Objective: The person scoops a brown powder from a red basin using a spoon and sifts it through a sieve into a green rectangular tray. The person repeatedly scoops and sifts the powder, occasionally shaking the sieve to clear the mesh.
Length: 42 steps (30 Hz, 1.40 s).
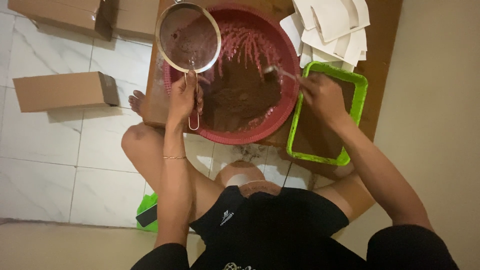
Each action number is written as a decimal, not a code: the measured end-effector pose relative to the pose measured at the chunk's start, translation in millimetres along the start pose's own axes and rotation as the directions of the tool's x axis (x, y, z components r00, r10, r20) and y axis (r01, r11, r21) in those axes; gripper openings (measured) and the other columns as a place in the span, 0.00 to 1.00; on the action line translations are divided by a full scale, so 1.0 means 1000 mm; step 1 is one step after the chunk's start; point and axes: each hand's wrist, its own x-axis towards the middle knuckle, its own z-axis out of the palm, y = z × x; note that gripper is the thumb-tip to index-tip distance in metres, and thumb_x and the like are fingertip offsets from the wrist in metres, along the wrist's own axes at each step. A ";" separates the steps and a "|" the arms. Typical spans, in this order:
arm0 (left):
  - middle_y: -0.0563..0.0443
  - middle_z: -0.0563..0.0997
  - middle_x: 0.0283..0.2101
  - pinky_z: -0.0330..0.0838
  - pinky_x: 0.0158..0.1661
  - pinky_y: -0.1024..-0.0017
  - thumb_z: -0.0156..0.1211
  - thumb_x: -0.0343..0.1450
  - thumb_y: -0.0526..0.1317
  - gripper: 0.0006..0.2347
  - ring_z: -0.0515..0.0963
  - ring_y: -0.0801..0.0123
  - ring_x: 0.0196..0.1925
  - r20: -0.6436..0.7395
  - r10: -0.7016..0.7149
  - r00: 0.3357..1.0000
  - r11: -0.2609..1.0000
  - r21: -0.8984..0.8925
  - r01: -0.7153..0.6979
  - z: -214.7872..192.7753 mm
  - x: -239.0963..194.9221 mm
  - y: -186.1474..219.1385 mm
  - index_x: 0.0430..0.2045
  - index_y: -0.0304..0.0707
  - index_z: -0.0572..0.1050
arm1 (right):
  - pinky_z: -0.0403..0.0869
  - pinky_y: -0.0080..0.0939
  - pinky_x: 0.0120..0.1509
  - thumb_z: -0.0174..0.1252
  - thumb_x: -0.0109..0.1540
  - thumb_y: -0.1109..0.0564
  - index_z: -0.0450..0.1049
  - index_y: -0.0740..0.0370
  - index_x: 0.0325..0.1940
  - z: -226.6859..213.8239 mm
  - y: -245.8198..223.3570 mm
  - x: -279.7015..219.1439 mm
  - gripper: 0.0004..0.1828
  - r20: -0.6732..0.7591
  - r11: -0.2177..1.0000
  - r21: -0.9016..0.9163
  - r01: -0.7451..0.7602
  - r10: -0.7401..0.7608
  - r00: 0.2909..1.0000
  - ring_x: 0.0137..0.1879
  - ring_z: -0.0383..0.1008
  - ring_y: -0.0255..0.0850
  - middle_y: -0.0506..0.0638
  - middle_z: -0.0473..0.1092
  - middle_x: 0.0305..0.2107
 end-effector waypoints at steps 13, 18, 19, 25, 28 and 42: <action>0.52 0.66 0.12 0.66 0.10 0.75 0.44 0.80 0.56 0.23 0.70 0.72 0.08 0.000 0.026 1.000 1.000 0.015 -0.026 0.000 0.005 0.012 0.32 0.34 0.78 | 0.79 0.41 0.46 0.59 0.68 0.50 0.84 0.44 0.50 0.026 -0.008 0.094 0.10 -0.064 0.966 -0.258 0.004 -0.021 0.998 0.44 0.81 0.43 0.48 0.78 0.41; 0.51 0.66 0.12 0.65 0.09 0.74 0.47 0.79 0.55 0.22 0.69 0.71 0.07 -0.028 0.029 0.999 0.999 -0.013 -0.029 0.003 0.003 0.010 0.32 0.34 0.78 | 0.79 0.59 0.42 0.58 0.67 0.54 0.81 0.54 0.56 0.006 -0.015 0.019 0.14 0.112 0.987 -0.158 0.001 0.017 0.994 0.42 0.79 0.61 0.64 0.74 0.38; 0.51 0.66 0.12 0.65 0.09 0.74 0.47 0.79 0.55 0.22 0.69 0.71 0.07 -0.032 0.030 0.999 0.999 -0.014 -0.030 0.002 0.003 0.008 0.32 0.34 0.78 | 0.79 0.59 0.42 0.58 0.67 0.54 0.81 0.54 0.56 0.002 -0.015 0.001 0.14 0.112 0.987 -0.158 0.004 0.014 0.994 0.42 0.79 0.61 0.64 0.74 0.38; 0.50 0.67 0.12 0.67 0.09 0.73 0.45 0.80 0.54 0.22 0.70 0.70 0.07 -0.017 0.024 1.000 1.000 -0.013 -0.024 0.001 0.002 0.003 0.33 0.33 0.78 | 0.79 0.42 0.45 0.60 0.67 0.53 0.83 0.51 0.50 -0.043 -0.046 -0.044 0.10 0.166 0.980 -0.195 0.028 0.005 0.986 0.44 0.78 0.45 0.52 0.76 0.35; 0.48 0.66 0.12 0.66 0.09 0.71 0.46 0.80 0.53 0.21 0.69 0.67 0.06 -0.006 0.027 1.000 1.000 -0.012 -0.027 0.003 0.004 0.002 0.34 0.33 0.78 | 0.78 0.42 0.45 0.61 0.66 0.50 0.80 0.43 0.54 -0.028 -0.035 -0.026 0.12 -0.001 0.980 -0.197 0.035 -0.036 0.999 0.46 0.77 0.44 0.49 0.73 0.38; 0.52 0.66 0.13 0.64 0.10 0.77 0.43 0.80 0.54 0.21 0.70 0.72 0.08 -0.007 -0.003 1.000 1.000 0.012 0.003 -0.001 0.010 0.005 0.35 0.34 0.77 | 0.81 0.37 0.40 0.52 0.72 0.52 0.81 0.53 0.47 -0.031 -0.049 0.015 0.12 0.182 0.913 -0.385 0.137 -0.071 0.981 0.38 0.80 0.42 0.53 0.76 0.32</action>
